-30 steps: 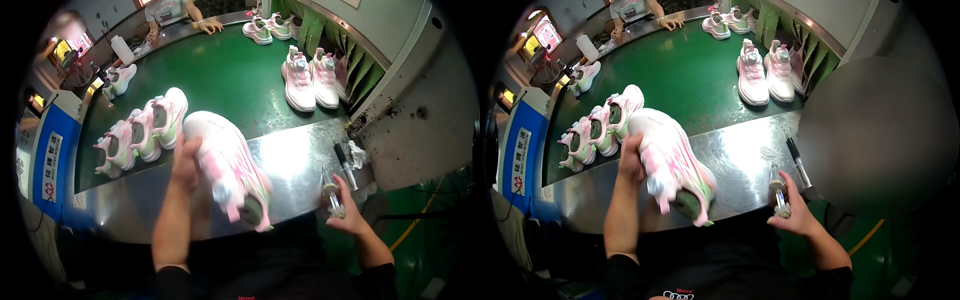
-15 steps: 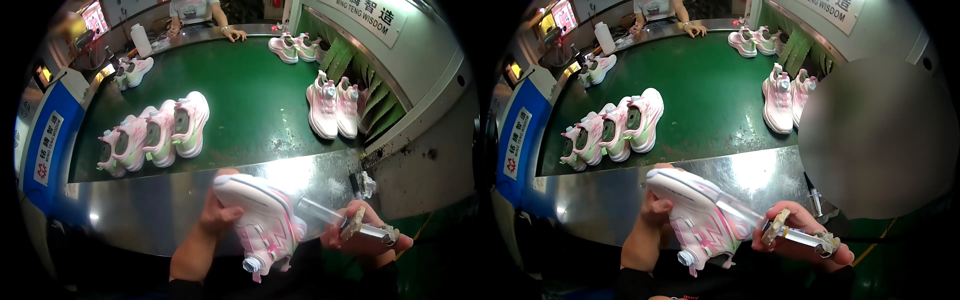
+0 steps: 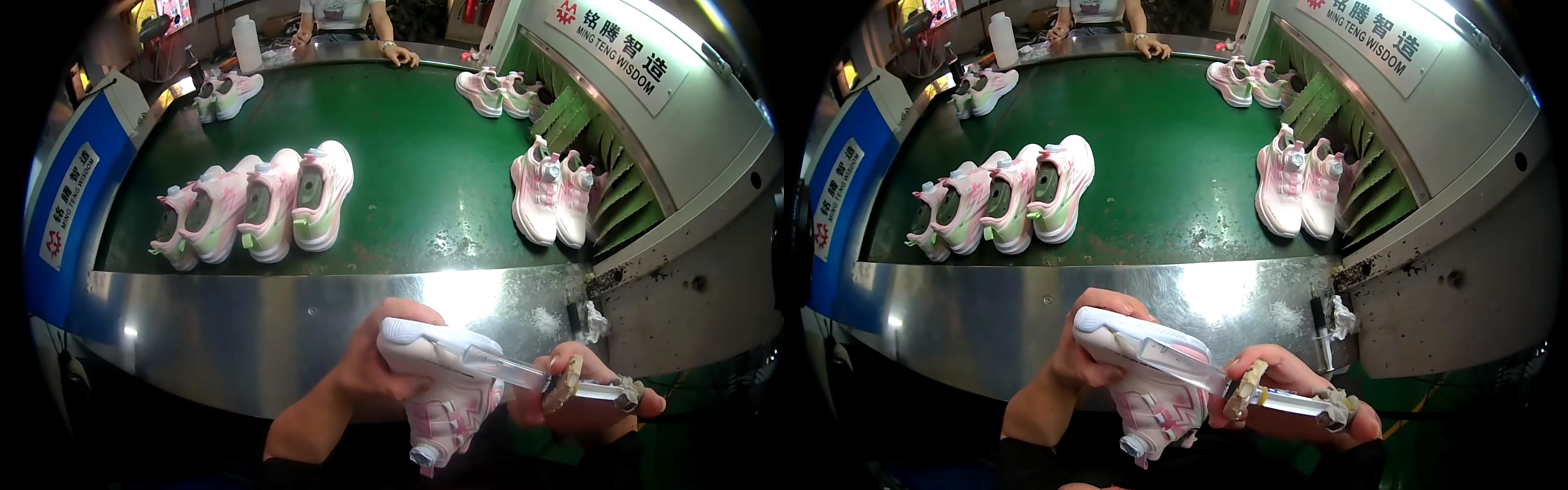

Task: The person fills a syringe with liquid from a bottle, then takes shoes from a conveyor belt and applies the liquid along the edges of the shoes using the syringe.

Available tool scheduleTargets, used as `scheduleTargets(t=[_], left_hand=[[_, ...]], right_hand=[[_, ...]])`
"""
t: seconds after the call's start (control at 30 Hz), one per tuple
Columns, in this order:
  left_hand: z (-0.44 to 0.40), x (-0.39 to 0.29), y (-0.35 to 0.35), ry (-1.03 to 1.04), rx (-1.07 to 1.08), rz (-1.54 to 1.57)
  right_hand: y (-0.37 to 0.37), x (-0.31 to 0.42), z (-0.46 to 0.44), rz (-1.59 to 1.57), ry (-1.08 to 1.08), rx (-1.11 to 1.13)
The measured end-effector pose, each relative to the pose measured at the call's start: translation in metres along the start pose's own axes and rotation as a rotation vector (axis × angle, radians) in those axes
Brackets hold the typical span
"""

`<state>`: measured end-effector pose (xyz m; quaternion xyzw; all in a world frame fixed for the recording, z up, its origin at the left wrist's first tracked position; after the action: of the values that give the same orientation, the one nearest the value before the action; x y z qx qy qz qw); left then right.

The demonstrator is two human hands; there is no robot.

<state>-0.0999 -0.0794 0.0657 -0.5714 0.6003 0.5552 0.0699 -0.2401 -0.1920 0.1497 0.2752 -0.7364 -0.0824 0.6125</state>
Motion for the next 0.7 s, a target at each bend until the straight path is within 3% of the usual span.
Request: scheduleTargets(t=[0.13, 0.37, 0.53, 0.7], left_hand=[[0.000, -0.003, 0.001, 0.018, 0.011, -0.020], [0.001, -0.003, -0.001, 0.025, -0.030, 0.007], [0.000, -0.001, -0.006, 0.034, -0.015, 0.005], [0.001, -0.001, -0.010, 0.016, -0.036, -0.019]], right_hand=[[-0.001, -0.003, 0.000, 0.050, 0.067, -0.059], [0.002, -0.002, -0.001, 0.082, 0.012, -0.083], [0.004, -0.003, 0.003, -0.057, -0.161, 0.038], [-0.002, -0.005, 0.013, -0.030, -0.138, 0.019]])
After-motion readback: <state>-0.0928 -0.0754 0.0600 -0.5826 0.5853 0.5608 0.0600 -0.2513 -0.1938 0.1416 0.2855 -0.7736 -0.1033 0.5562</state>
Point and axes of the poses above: each hand's wrist, its own z-axis away from the middle knuckle, its own y-axis out of the palm, x = y × z, the point moved 8 cm from there along -z, towards the middle knuckle, and after that the axes turned 15 degrees about z, right-handed, at the moved point
